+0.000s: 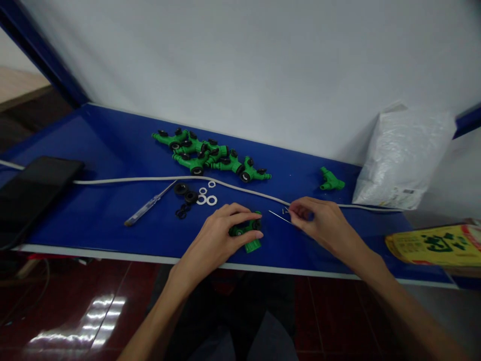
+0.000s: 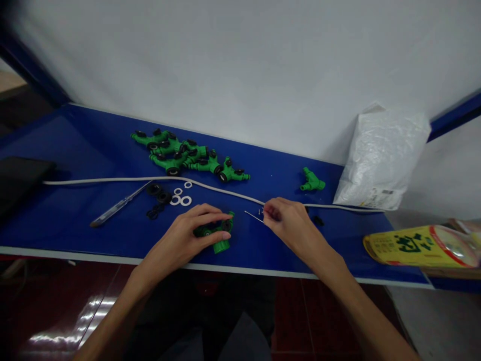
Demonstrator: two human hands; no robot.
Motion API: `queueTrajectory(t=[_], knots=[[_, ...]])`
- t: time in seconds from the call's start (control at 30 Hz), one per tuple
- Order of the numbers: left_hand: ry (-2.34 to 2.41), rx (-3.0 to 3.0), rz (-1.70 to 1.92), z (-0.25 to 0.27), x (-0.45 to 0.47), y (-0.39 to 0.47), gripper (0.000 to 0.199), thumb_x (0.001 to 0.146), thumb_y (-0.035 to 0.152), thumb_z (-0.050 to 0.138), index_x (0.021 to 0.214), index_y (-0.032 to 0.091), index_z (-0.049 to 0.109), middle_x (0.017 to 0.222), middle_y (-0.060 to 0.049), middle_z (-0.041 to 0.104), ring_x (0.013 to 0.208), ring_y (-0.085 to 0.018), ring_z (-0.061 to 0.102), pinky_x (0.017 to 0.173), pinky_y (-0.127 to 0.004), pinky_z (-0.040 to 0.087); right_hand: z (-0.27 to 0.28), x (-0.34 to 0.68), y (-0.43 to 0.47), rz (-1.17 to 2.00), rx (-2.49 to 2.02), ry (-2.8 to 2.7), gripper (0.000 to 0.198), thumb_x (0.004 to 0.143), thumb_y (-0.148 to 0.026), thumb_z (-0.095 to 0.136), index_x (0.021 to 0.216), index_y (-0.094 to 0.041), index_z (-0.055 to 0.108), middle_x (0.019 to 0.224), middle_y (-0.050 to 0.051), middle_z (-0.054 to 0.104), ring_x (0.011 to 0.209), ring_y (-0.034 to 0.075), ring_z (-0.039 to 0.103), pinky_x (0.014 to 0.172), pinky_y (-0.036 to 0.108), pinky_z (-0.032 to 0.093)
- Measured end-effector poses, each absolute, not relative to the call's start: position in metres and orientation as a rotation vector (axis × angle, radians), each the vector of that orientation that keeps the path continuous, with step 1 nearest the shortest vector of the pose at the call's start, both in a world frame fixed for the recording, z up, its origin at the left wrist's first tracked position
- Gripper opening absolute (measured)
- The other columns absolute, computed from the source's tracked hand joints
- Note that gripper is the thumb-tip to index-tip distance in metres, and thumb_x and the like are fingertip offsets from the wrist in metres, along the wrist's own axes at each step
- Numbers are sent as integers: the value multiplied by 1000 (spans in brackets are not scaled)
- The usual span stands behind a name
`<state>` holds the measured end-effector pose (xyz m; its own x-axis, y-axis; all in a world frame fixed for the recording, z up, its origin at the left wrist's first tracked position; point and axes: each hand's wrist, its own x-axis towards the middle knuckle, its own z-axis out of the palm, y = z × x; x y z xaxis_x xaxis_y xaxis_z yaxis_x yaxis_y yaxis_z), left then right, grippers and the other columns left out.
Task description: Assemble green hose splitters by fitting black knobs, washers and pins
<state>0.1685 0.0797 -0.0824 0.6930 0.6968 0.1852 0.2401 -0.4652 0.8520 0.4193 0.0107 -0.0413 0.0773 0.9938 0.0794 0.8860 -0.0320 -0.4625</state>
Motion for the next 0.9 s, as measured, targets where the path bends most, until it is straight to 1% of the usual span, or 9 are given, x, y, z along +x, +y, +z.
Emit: queueTrajectory(t=[0.03,0.13,0.23,0.4,0.53,0.63,0.77,0.83,0.9], knots=[[718,2030,661,-82,168,80,31,90,43,72,119,32,74,118,0,71,109,-21,65,98,-35,49,-37,413,9,482,-1927,-1717,7,82,-25,68,81,-19,72,73,4,71,64,18,64,65,31,50],[715,2036,652,-81,169,80,30,90,42,73,118,31,74,117,-1,71,108,-21,65,97,-35,49,-29,388,5,867,-1746,-1374,23,80,-42,74,84,-19,74,75,5,73,66,18,65,64,30,52],[703,2036,668,-80,169,80,29,90,41,73,116,29,74,115,-1,72,107,-20,65,98,-35,48,-35,365,7,1077,-1600,-1252,24,77,-42,79,80,-19,74,75,3,72,65,15,62,64,29,50],[669,2033,693,-82,168,79,24,90,40,73,111,28,76,113,-1,72,106,-20,65,97,-34,48,-54,352,12,1149,-1560,-1103,25,73,-42,83,79,-19,75,72,1,69,64,13,57,65,29,48],[684,2038,697,-82,167,79,24,91,38,73,112,28,76,114,-1,72,106,-20,65,96,-34,48,-55,352,11,1157,-1591,-1086,28,72,-44,84,80,-19,74,74,1,67,64,13,56,64,30,47],[681,2046,684,-81,167,79,25,91,36,73,114,27,75,114,-1,72,107,-20,65,96,-35,48,-53,349,10,1263,-1536,-996,31,72,-43,85,81,-19,67,70,-2,62,61,11,54,58,27,43],[659,2053,683,-81,166,79,25,91,32,73,116,28,73,115,0,71,108,-20,65,96,-34,48,-53,340,11,1373,-1460,-839,42,68,-41,89,83,-22,54,66,-7,56,57,10,53,54,25,40],[651,2055,684,-82,166,79,25,92,32,73,116,29,73,115,0,71,108,-20,65,96,-34,48,-52,339,10,1368,-1459,-888,41,71,-43,86,85,-23,53,69,-6,57,60,11,55,55,26,41],[659,2061,682,-82,166,79,24,91,34,73,115,29,74,114,-1,72,106,-20,65,95,-35,49,-51,347,6,1301,-1501,-1020,36,79,-47,80,90,-23,55,73,-4,60,63,13,58,57,27,44]])
